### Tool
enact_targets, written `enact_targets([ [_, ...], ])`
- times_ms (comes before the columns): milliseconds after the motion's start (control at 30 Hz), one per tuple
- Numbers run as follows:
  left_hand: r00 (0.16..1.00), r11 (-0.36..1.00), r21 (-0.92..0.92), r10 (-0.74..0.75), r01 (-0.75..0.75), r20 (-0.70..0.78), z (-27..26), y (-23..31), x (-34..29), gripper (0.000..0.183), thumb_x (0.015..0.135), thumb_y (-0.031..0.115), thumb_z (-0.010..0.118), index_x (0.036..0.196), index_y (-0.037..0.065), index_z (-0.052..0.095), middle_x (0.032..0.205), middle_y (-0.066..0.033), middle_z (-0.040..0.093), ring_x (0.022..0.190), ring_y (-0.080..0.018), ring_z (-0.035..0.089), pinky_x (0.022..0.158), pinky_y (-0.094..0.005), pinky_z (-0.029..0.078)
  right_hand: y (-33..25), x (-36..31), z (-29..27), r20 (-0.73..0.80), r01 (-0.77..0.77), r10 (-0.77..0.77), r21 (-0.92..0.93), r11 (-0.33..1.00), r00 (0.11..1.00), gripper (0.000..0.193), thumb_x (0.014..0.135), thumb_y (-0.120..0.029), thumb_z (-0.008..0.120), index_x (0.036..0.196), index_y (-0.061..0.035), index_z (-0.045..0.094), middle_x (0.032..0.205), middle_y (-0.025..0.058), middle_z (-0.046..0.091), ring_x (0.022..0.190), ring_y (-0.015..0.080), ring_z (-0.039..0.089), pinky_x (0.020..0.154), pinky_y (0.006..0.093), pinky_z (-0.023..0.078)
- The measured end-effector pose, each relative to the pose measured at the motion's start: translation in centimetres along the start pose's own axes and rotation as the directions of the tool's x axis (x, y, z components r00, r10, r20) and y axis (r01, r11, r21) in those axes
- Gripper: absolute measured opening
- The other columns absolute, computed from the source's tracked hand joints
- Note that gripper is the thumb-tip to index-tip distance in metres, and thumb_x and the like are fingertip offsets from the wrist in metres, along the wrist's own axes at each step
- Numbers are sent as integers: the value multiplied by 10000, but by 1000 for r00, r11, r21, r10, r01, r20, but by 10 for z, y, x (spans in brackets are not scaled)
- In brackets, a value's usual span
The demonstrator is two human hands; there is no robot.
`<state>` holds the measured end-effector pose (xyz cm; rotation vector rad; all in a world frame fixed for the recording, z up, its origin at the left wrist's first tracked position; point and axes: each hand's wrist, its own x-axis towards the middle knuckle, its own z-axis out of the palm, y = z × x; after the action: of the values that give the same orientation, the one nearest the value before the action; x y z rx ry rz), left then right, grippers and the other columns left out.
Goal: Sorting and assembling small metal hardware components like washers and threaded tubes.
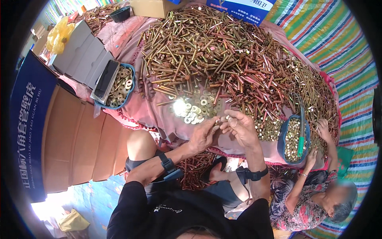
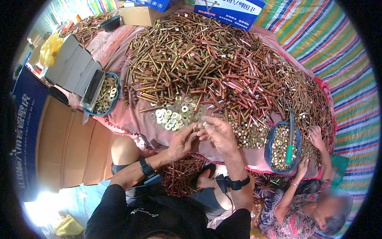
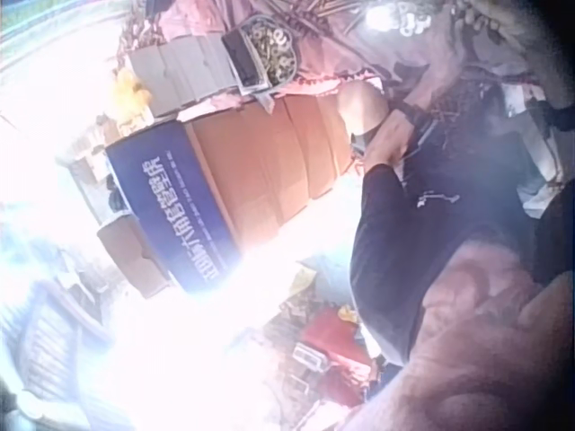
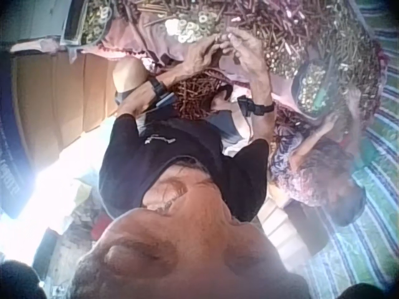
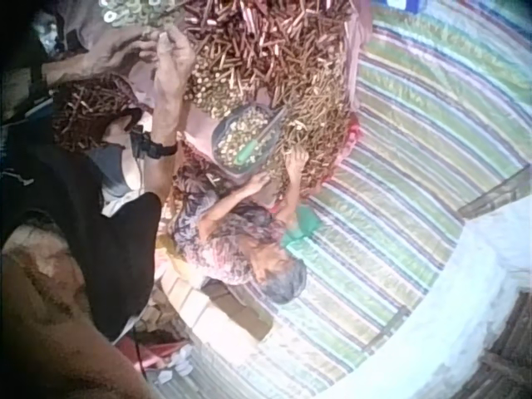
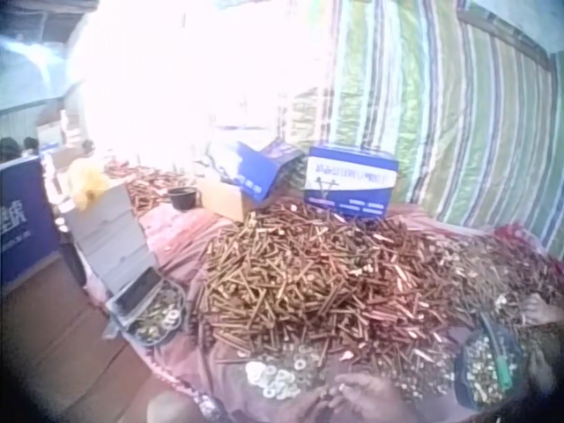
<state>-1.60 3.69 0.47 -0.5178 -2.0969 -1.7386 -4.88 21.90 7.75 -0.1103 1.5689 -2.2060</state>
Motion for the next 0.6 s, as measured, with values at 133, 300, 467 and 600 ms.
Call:
enact_targets([
  [133, 999, 999, 4, 51, -51, -2, 0, 3, 3, 376, 955, -1, 629, 1329, -25, 598, 1040, -205, 709, 907, -367, 700, 787, -413, 562, 0, -2, 3, -28, 81, -84, -115, 990, 996, 354, 1027, -102, 618, 1323, 85, 566, 1100, 147, 721, 850, 192, 726, 718, 289, 607],
  [300, 999, 1000, -3, -18, 18, 34, -1, 2, 1, 251, 978, 12, 622, 1223, -43, 623, 1020, -196, 692, 899, -321, 676, 803, -369, 541, -10, -4, 27, -71, 87, -141, -502, 861, 987, 276, 990, -109, 670, 1234, 20, 666, 1088, 117, 720, 845, 167, 703, 738, 263, 567],
  [467, 997, 997, -38, -70, 71, 29, -1, 5, -1, 169, 978, 7, 622, 1144, -22, 634, 910, -178, 654, 814, -301, 645, 743, -364, 525, -14, 2, 35, 276, 492, -503, -789, 369, 819, 228, 898, -69, 731, 1094, 44, 696, 992, 119, 697, 858, 226, 694, 709, 306, 549],
  [600, 995, 997, -23, -75, 77, 60, -3, 3, -1, 297, 956, 20, 646, 1253, 6, 639, 968, -191, 694, 845, -359, 682, 740, -407, 547, -14, 2, 38, 282, 499, -524, -800, 334, 804, 178, 880, -38, 751, 1030, 27, 679, 912, 140, 669, 834, 241, 691, 727, 343, 551],
])
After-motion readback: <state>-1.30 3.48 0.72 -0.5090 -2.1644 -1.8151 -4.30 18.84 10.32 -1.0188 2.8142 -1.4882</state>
